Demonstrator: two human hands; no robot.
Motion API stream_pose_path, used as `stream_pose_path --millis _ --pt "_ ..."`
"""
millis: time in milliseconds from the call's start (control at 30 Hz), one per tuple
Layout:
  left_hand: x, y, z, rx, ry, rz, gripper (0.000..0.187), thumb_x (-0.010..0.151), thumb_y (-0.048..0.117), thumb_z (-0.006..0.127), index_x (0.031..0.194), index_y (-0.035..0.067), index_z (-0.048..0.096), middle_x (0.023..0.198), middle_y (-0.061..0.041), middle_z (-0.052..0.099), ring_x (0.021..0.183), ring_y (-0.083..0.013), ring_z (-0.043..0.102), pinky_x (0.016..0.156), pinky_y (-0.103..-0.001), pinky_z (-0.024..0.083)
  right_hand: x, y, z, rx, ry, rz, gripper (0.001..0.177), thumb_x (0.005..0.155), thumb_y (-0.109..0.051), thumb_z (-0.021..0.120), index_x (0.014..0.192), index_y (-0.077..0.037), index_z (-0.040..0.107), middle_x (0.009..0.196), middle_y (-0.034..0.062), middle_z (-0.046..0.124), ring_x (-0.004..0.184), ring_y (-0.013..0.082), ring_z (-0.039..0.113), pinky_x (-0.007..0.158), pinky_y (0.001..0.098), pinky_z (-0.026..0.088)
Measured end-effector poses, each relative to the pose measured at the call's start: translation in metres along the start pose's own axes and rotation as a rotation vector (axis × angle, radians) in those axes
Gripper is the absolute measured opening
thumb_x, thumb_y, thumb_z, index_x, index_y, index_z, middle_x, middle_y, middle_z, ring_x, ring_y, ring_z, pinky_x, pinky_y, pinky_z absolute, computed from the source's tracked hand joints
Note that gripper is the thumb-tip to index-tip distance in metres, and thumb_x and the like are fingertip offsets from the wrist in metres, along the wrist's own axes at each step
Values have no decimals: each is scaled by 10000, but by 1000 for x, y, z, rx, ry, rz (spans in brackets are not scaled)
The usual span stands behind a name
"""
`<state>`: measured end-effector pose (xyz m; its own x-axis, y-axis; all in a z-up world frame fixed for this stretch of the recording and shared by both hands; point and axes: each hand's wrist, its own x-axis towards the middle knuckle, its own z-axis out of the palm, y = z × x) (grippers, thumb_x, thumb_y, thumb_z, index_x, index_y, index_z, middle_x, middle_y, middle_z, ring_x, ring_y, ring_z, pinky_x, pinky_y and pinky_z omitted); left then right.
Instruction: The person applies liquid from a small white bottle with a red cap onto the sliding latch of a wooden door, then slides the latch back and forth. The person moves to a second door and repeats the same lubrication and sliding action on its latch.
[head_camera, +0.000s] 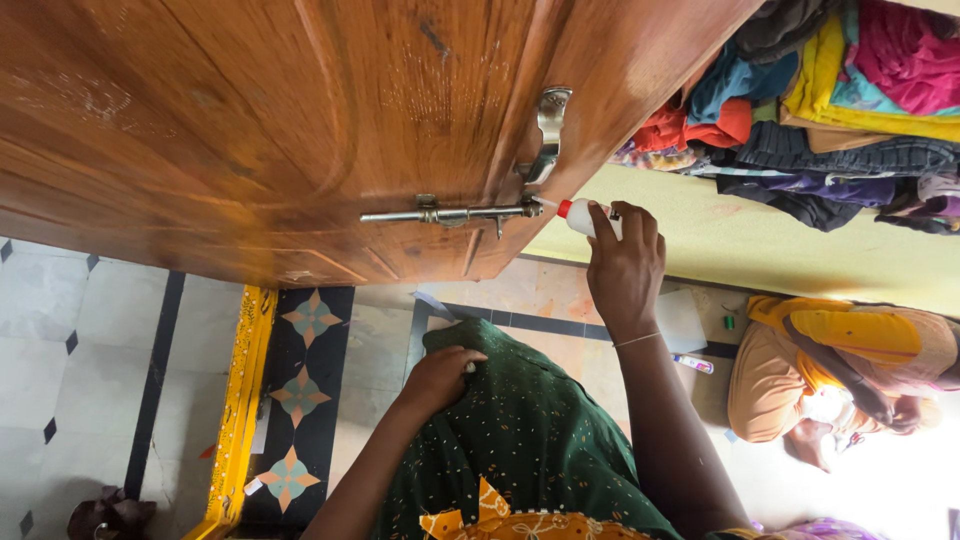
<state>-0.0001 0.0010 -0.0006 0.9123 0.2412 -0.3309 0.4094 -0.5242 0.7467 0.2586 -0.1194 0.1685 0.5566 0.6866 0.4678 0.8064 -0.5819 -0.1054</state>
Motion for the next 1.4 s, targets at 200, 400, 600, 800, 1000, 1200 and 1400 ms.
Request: stream_pose_path --millis 200,400,600,800,1000,1200,1400 --pt "1 1 -3 26 -48 -14 517 774 -55 578 1196 215 710 1175 -51 703 1135 -287 645 931 -401 524 4 2 3 -107 -1 -58 394 896 -49 659 1275 -121 738 1247 122 634 1207 314 576 937 452 474" --pt "2 2 -4 -16 -28 -11 536 758 -70 572 1199 205 701 1181 -47 702 1124 -277 656 935 -392 528 11 3 4 -100 6 -89 419 879 -32 627 1260 -145 760 1268 113 639 1259 314 566 987 457 469" --pt "4 0 -3 -33 -23 -7 522 778 -71 559 1200 203 698 1187 -46 698 1130 -271 654 938 -386 526 18 4 2 -110 12 -130 406 883 -28 619 1238 -154 769 1285 117 639 1281 321 560 1004 463 466" --pt "5 1 -5 -27 -17 -9 514 783 -63 568 1202 205 700 1181 -50 695 1134 -276 648 944 -386 523 15 15 6 81 -7 -22 462 802 -20 774 1253 -120 748 1256 133 627 1215 340 573 971 469 482" --pt "4 7 -9 -31 -15 -20 529 776 -70 561 1202 208 706 1178 -54 698 1136 -282 645 951 -388 520 5 29 25 451 -126 160 518 803 -21 804 1303 -115 707 1212 124 635 1127 350 592 965 468 504" --pt "6 12 -11 -1 -40 -30 507 786 -41 565 1202 214 702 1185 -45 704 1144 -278 648 949 -393 522 3 22 23 325 -65 37 519 811 1 785 1312 -116 715 1254 146 619 1158 367 560 947 469 508" --pt "9 17 -10 21 -27 -23 436 831 1 580 1187 214 711 1206 -49 695 1145 -288 643 939 -405 519 20 20 25 56 -55 -127 499 802 -53 800 1285 -159 736 1248 112 618 1188 330 567 919 455 504"
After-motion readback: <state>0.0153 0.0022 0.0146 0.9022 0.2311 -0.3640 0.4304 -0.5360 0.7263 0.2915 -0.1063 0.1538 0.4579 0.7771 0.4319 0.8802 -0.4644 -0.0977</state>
